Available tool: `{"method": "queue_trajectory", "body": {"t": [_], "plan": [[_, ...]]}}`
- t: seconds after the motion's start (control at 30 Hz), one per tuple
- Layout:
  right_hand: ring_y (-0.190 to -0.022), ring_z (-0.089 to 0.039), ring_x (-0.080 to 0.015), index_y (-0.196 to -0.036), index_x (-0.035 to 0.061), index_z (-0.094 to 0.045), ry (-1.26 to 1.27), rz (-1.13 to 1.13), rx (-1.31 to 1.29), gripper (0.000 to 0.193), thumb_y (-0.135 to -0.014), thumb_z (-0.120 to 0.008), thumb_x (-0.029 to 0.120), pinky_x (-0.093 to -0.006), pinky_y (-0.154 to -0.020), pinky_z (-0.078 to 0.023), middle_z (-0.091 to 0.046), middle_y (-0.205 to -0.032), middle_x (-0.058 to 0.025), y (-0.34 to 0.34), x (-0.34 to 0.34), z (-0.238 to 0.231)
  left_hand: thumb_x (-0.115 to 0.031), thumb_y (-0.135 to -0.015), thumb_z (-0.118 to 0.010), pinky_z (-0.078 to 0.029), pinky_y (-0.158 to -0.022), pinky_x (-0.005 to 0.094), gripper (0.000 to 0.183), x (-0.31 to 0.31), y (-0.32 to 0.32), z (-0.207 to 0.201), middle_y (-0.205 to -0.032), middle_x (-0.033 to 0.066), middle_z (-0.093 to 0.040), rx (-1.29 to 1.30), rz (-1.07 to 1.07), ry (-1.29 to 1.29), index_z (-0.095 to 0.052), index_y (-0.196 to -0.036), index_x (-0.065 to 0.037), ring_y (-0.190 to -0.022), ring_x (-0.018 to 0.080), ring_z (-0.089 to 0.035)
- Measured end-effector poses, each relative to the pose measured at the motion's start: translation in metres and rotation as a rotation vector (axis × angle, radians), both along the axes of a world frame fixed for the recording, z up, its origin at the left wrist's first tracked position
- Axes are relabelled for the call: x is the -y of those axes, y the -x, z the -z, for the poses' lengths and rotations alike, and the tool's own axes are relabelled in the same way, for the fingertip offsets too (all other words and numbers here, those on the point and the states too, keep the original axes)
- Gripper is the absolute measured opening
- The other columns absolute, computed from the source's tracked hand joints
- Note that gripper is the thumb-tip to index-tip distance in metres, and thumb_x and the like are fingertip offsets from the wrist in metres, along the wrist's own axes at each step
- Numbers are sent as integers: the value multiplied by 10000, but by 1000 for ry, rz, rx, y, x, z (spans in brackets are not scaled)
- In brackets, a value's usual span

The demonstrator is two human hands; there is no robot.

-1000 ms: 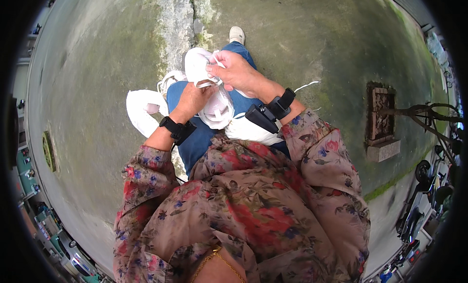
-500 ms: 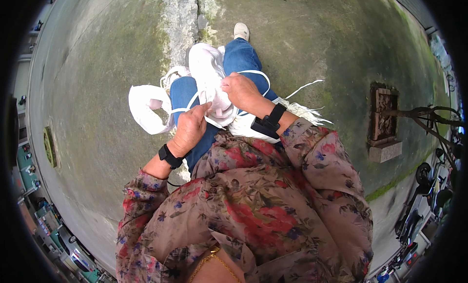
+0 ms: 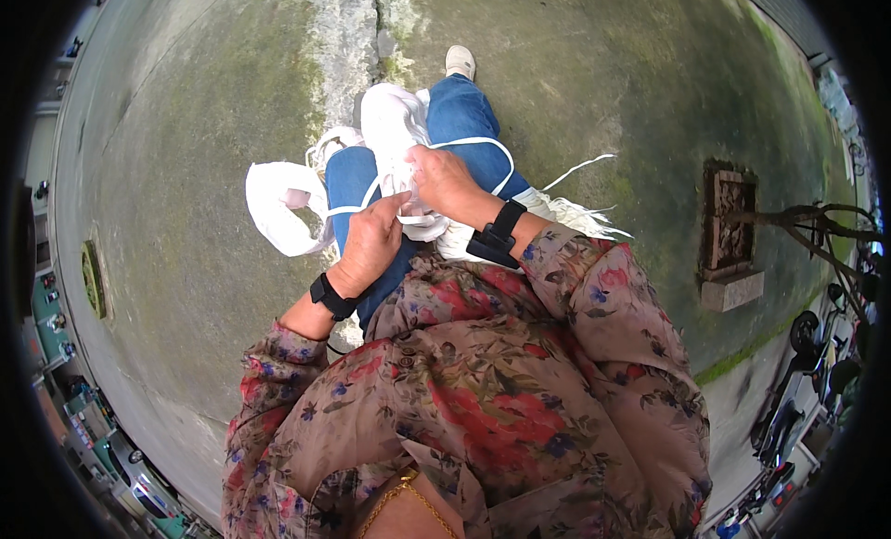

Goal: Lacing white shoe uppers while sitting outdoors.

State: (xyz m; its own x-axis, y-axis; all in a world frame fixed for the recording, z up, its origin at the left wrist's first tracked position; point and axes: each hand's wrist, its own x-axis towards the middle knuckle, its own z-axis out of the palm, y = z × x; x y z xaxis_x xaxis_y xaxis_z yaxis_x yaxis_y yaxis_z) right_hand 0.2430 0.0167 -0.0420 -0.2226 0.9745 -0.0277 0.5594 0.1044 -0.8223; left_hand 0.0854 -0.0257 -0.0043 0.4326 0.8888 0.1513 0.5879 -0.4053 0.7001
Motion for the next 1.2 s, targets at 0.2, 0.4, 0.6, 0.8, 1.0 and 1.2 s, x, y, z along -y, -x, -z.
{"method": "queue_trajectory", "body": {"t": [0.2,0.4,0.6,0.8,1.0,1.2], "plan": [[-780,-589,-354,-986,9,-573,-188,-112,6,234,-754,-543,-5,-391,-684,-472,-615,-853,-181,3,1,2,22,-736,-525,-490,-585,400,265,-9,5,-5,-796,178,-604,-46,37,1,-558,-996,-12,-688,342,-594],[-728,-575,-143,-997,-14,-583,308,9,-337,257,-742,-582,-43,-260,-660,-471,-607,-846,-71,6,-9,5,46,-742,-507,-490,-638,407,413,-41,17,-15,-878,189,-608,-147,-106,-100,-458,-1145,-26,-751,343,-606],[-792,-552,-86,-1008,-26,-577,549,61,-561,289,-724,-607,-73,-218,-698,-466,-584,-901,-33,-1,-12,8,52,-738,-527,-479,-672,367,424,-66,16,4,-838,174,-624,20,-116,198,-455,-1152,-6,-781,320,-621],[-816,-552,-94,-1010,-32,-576,572,63,-606,290,-724,-603,-76,-217,-708,-466,-591,-936,-44,-2,-13,6,0,-742,-563,-462,-614,351,382,-74,9,4,-752,146,-607,-31,50,310,-503,-1119,-14,-667,301,-602],[-743,-545,-85,-889,-26,-633,398,23,-371,139,-793,-561,44,-240,-635,-445,-614,-794,-105,-22,-12,9,-18,-772,-517,-452,-692,423,326,-75,44,0,-779,129,-607,-314,62,-7,-554,-1086,-97,-820,318,-518],[-546,-366,-48,-966,9,-594,126,688,-826,270,-932,-448,233,-215,-533,-340,-429,-621,46,-171,17,7,35,-796,-479,-468,-681,375,305,-38,254,-17,-821,169,-614,-599,-623,172,-562,-1084,-20,-720,275,-567]]}}
